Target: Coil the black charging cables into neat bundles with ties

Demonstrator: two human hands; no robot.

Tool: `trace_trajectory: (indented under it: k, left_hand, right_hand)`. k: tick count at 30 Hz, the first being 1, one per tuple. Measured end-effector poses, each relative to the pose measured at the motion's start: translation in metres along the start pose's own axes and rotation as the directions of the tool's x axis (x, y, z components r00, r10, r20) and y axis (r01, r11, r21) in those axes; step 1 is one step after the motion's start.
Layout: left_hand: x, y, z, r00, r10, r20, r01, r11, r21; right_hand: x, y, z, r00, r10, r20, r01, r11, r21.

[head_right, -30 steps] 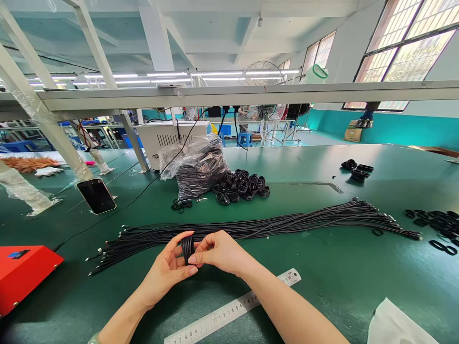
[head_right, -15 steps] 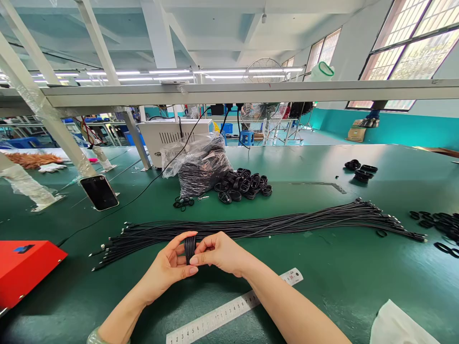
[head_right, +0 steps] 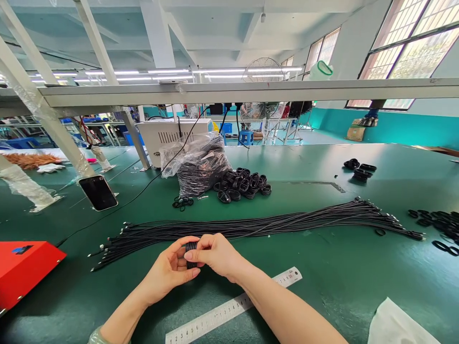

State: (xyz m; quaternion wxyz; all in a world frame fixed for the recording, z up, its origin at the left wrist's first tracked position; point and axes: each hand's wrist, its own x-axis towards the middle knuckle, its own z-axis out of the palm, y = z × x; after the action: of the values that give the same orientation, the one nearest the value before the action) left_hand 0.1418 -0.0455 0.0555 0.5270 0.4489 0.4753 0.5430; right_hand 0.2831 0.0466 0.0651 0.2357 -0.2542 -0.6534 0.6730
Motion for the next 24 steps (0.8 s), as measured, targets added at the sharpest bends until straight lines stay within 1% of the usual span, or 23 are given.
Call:
trace_trajectory:
  k: [3, 5, 8, 12, 14, 16, 18, 21, 24]
  left_hand:
    - [0.001, -0.002, -0.002, 1.000, 0.005, 0.002, -0.005, 1.000, -0.007]
    - [0.001, -0.001, -0.005, 1.000, -0.001, 0.013, 0.001, 0.999, -0.039]
    - [0.001, 0.002, -0.010, 0.998, -0.009, 0.063, 0.018, 0.991, -0.135]
    - [-0.002, 0.007, -0.016, 0.996, 0.002, 0.093, 0.019, 0.976, -0.218]
    - [-0.004, 0.008, -0.017, 0.996, -0.001, 0.092, 0.021, 0.977, -0.214]
    - [-0.005, 0.009, -0.016, 0.996, -0.005, 0.087, 0.023, 0.980, -0.200]
    - [-0.006, 0.009, -0.015, 0.997, -0.003, 0.075, 0.017, 0.981, -0.191]
    - [-0.007, 0.011, -0.013, 0.998, -0.005, 0.060, 0.016, 0.982, -0.186]
    - [-0.008, 0.012, -0.011, 0.997, -0.026, 0.077, 0.040, 0.982, -0.187]
  right_hand:
    - [0.000, 0.001, 0.005, 0.999, -0.020, -0.036, 0.020, 1.000, -0.010]
    - [-0.001, -0.003, 0.005, 0.999, -0.023, -0.029, 0.023, 1.000, -0.014]
    - [-0.001, -0.016, -0.004, 0.999, -0.037, -0.017, 0.036, 0.999, -0.034]
    - [-0.003, -0.034, -0.020, 0.990, -0.076, -0.120, 0.069, 0.995, -0.067]
    - [-0.005, -0.039, -0.024, 0.989, -0.080, -0.126, 0.068, 0.993, -0.099]
    - [-0.007, -0.041, -0.024, 0.994, -0.062, -0.089, 0.050, 0.990, -0.129]
    - [-0.009, -0.041, -0.021, 0.998, -0.052, -0.022, 0.048, 0.988, -0.145]
    - [-0.010, -0.037, -0.013, 0.991, -0.102, 0.088, 0.112, 0.986, -0.121]
    - [-0.010, -0.031, -0.008, 0.979, -0.154, 0.130, 0.172, 0.976, -0.133]
